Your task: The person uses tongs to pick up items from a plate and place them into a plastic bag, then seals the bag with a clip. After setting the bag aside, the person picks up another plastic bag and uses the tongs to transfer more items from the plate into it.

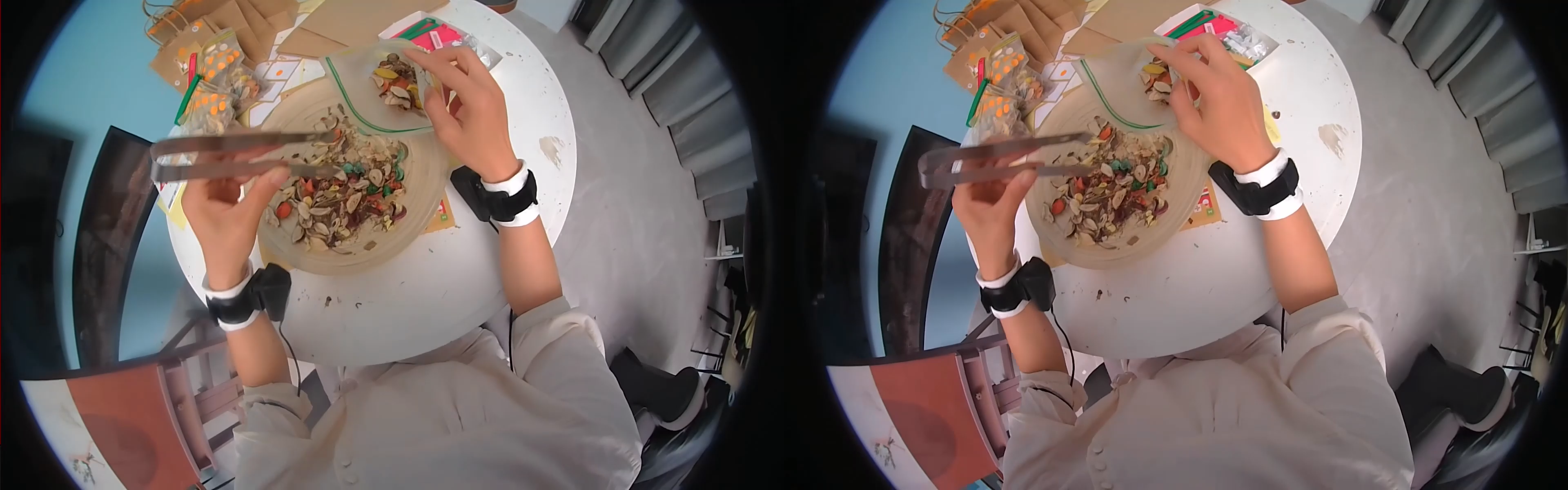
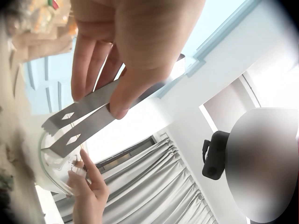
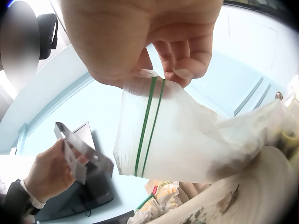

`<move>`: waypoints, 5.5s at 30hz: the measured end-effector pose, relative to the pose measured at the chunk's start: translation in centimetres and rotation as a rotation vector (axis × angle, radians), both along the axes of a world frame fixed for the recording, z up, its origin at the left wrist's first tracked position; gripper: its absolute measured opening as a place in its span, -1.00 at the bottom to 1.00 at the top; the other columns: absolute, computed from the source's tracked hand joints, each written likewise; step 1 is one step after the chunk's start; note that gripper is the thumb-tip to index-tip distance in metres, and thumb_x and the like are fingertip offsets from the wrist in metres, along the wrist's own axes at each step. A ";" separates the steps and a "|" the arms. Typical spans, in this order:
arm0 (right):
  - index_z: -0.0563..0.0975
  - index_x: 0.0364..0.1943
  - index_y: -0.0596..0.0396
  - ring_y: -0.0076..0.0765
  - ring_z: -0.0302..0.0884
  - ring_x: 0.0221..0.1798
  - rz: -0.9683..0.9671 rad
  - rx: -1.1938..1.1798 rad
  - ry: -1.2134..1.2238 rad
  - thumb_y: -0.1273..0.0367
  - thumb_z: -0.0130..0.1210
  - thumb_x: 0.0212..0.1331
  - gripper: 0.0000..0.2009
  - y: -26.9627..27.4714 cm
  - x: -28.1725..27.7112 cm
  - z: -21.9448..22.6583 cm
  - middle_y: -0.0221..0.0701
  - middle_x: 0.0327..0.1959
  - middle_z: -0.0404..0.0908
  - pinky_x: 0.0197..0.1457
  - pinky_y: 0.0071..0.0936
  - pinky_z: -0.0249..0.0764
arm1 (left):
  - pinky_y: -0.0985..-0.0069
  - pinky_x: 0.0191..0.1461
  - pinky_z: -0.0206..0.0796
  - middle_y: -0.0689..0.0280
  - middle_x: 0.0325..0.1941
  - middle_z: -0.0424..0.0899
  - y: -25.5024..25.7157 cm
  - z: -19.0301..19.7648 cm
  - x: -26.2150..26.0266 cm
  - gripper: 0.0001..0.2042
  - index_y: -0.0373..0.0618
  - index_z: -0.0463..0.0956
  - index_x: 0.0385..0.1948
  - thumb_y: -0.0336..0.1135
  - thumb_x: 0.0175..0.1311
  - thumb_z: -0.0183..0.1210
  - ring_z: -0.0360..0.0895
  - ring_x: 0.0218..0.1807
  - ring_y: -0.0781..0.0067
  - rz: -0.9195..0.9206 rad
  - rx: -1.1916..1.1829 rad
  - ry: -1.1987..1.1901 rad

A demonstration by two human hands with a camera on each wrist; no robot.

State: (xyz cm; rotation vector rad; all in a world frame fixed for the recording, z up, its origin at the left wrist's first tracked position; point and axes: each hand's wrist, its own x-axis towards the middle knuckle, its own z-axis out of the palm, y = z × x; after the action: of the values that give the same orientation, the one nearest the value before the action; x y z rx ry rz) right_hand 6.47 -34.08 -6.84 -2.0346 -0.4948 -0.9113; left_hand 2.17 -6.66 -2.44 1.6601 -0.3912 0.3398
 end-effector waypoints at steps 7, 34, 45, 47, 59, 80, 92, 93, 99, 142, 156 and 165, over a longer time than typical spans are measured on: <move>0.60 0.02 -0.03 -0.39 0.44 -0.45 0.025 -0.023 -0.023 0.58 0.05 0.05 -0.60 0.3 0.1 -0.2 -0.41 -0.22 0.50 -0.32 -0.46 0.40 | 0.39 0.03 0.46 0.02 -0.03 0.64 6.4 -1.4 -4.1 -0.48 -0.43 0.37 0.08 -0.60 0.04 0.37 0.66 -0.10 0.22 -0.026 0.363 0.235; 0.62 0.03 -0.03 -0.47 0.41 -0.47 0.011 -0.011 -0.011 0.60 0.03 0.03 -0.57 0.2 0.5 -0.9 -0.44 -0.24 0.51 -0.38 -0.54 0.38 | 0.68 -0.27 0.43 0.27 -0.35 0.70 2.6 -3.4 -1.4 -0.73 -0.30 0.57 -0.23 -0.59 0.03 0.42 0.62 -0.32 0.60 0.105 0.225 0.163; 0.62 -0.02 -0.02 -0.38 0.51 -0.48 -0.042 0.033 0.037 0.58 0.04 0.04 -0.61 -0.1 0.0 -0.1 -0.43 -0.21 0.52 -0.38 -0.47 0.46 | 0.57 0.00 0.51 0.20 -0.18 0.69 -6.3 1.4 5.3 -0.66 -0.37 0.50 -0.14 -0.67 0.02 0.38 0.65 -0.14 0.46 -0.029 -0.017 -0.222; 0.62 -0.02 -0.02 -0.38 0.51 -0.48 -0.043 0.029 0.017 0.58 0.04 0.05 -0.62 -0.2 0.0 -0.2 -0.43 -0.21 0.52 -0.38 -0.47 0.46 | 0.55 0.02 0.52 0.18 -0.17 0.69 -7.3 0.4 6.0 -0.65 -0.39 0.50 -0.13 -0.66 0.03 0.38 0.66 -0.12 0.44 -0.035 0.137 -0.251; 0.63 -0.01 -0.05 -0.43 0.47 -0.47 -0.023 0.010 -0.029 0.58 0.06 0.04 -0.61 -0.1 0.4 -0.7 -0.45 -0.23 0.50 -0.40 -0.50 0.42 | 0.52 -0.05 0.52 0.11 -0.12 0.67 0.7 -1.0 -1.2 -0.69 -0.38 0.51 -0.13 -0.63 0.07 0.36 0.65 -0.15 0.37 0.043 0.163 0.133; 0.61 0.04 -0.08 -0.39 0.43 -0.47 -0.015 -0.032 -0.002 0.58 0.04 0.03 -0.56 0.3 0.3 -0.8 -0.43 -0.27 0.50 -0.38 -0.47 0.40 | 0.57 -0.13 0.50 0.20 -0.20 0.68 1.3 -5.6 -1.9 -0.72 -0.34 0.53 -0.15 -0.65 0.10 0.33 0.63 -0.22 0.50 0.075 0.202 0.161; 0.61 0.04 -0.07 -0.44 0.46 -0.48 -0.017 -0.003 -0.003 0.58 0.05 0.05 -0.57 0.0 0.1 -0.7 -0.45 -0.28 0.47 -0.39 -0.50 0.42 | 0.67 -0.20 0.42 0.30 -0.30 0.68 1.1 -2.2 -1.1 -0.71 -0.29 0.55 -0.18 -0.57 0.07 0.40 0.56 -0.32 0.62 0.164 0.173 -0.038; 0.60 0.05 -0.07 -0.44 0.46 -0.48 -0.024 -0.005 0.000 0.58 0.05 0.05 -0.57 -0.1 0.1 -0.5 -0.46 -0.28 0.47 -0.39 -0.50 0.42 | 0.67 -0.20 0.42 0.30 -0.29 0.68 0.5 -1.3 -0.6 -0.71 -0.29 0.54 -0.18 -0.57 0.07 0.40 0.56 -0.32 0.62 0.196 0.174 -0.074; 0.61 0.02 -0.05 -0.40 0.45 -0.48 -0.049 0.000 -0.015 0.60 0.04 0.02 -0.57 -1.0 0.3 0.0 -0.44 -0.27 0.49 -0.39 -0.49 0.42 | 0.63 -0.09 0.50 0.24 -0.23 0.69 -6.0 1.7 4.6 -0.70 -0.35 0.52 -0.19 -0.57 0.05 0.41 0.65 -0.22 0.52 0.026 -0.098 -0.249; 0.61 0.02 -0.04 -0.39 0.47 -0.46 -0.028 -0.045 -0.008 0.58 0.05 0.05 -0.59 0.0 -0.1 -0.2 -0.41 -0.25 0.52 -0.37 -0.47 0.43 | 0.59 -0.09 0.49 0.24 -0.21 0.70 -1.5 -5.7 0.9 -0.69 -0.38 0.53 -0.07 -0.61 0.12 0.32 0.63 -0.19 0.52 -0.063 0.320 0.068; 0.62 0.05 -0.04 -0.53 0.32 -0.50 -0.026 0.046 0.004 0.62 0.03 0.02 -0.54 -1.2 0.4 -0.2 -0.45 -0.19 0.54 -0.42 -0.58 0.33 | 0.55 -0.03 0.54 0.16 -0.20 0.70 -6.2 2.5 4.3 -0.68 -0.42 0.52 -0.15 -0.65 0.04 0.36 0.67 -0.18 0.45 -0.050 -0.011 -0.302; 0.62 0.04 -0.03 -0.52 0.35 -0.49 -0.045 0.011 -0.047 0.61 0.03 0.02 -0.55 -0.8 0.5 -0.6 -0.43 -0.17 0.54 -0.42 -0.57 0.35 | 0.52 -0.02 0.53 0.15 -0.16 0.69 -4.3 0.1 2.2 -0.61 -0.38 0.49 -0.03 -0.65 0.06 0.35 0.65 -0.11 0.42 0.057 -0.020 -0.138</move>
State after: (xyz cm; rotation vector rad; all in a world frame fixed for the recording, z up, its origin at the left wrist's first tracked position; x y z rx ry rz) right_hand 7.00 -34.88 -7.45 -2.0255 -0.4702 -0.9883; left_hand 4.35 -11.01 -2.35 1.6357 -0.4419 0.5011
